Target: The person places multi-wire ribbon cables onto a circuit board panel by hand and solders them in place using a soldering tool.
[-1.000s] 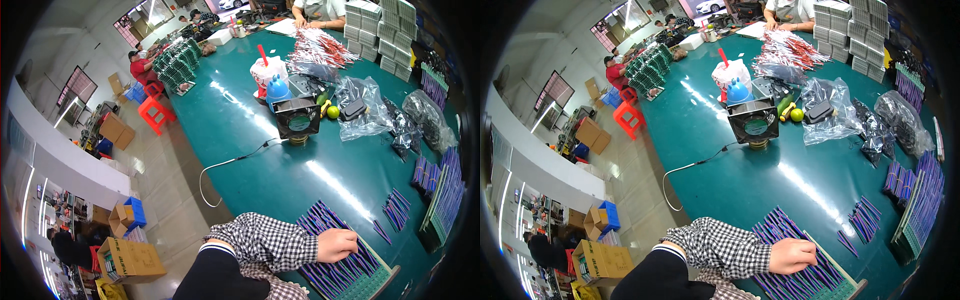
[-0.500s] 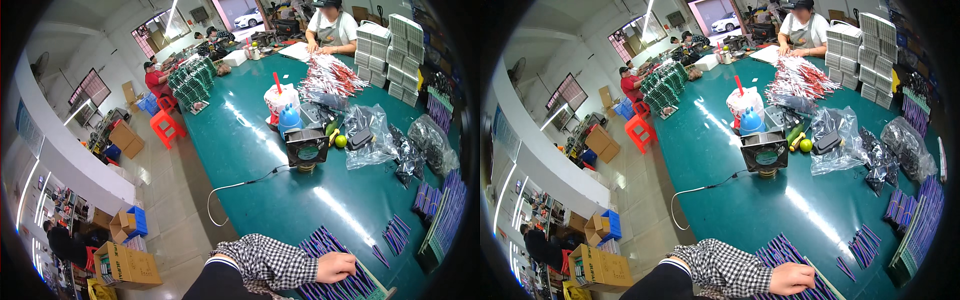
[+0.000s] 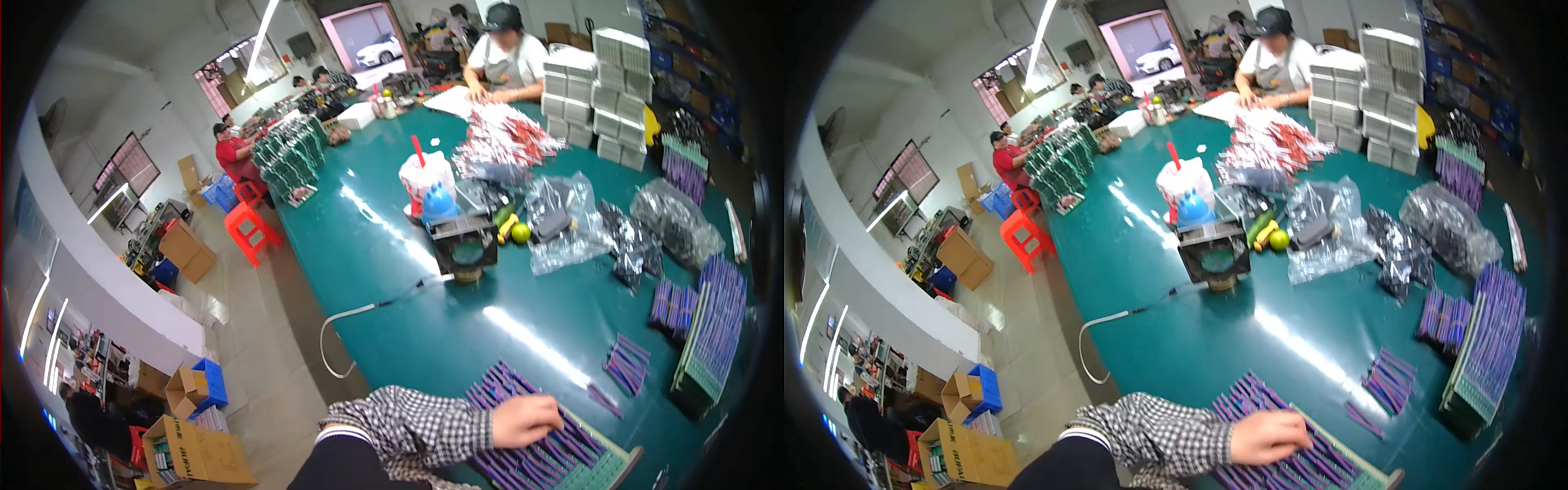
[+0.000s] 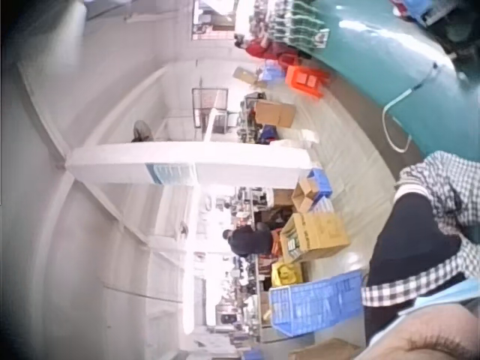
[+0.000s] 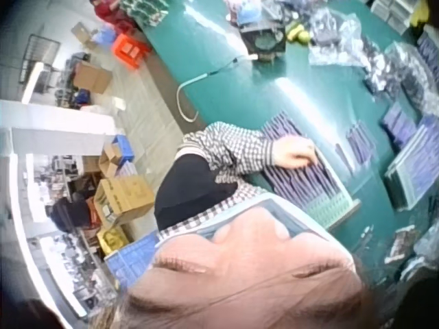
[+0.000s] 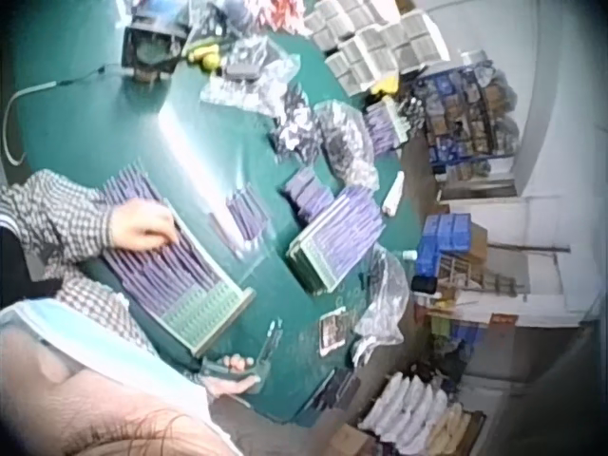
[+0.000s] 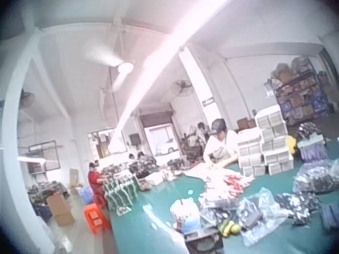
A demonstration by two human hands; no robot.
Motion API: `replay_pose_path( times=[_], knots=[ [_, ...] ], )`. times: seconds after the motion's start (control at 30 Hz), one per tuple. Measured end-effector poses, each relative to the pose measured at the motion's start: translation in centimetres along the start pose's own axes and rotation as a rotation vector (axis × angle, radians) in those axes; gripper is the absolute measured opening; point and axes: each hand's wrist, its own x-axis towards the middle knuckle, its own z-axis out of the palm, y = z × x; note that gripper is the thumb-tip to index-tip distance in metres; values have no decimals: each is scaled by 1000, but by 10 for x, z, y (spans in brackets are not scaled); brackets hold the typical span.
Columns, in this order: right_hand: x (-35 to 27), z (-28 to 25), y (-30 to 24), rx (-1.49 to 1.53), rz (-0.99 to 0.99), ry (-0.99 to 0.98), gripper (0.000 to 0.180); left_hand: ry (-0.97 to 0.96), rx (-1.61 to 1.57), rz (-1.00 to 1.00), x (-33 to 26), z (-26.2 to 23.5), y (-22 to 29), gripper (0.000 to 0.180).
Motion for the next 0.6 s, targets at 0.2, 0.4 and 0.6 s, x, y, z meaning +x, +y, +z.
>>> replay_pose_path(
  times=[0.2, 0.4, 0.6],
  knots=[
    [12, 62, 21, 95, -240, 110, 44, 40, 243, -118, 23, -80, 69, 26],
    [2, 62, 31, 177, -280, -89, 57, -258, 221, -109, 98, -34, 67, 25],
    [-11, 58, 31, 217, -300, -160, 58, -358, 396, 130, 138, 34, 20, 21]
  ],
)
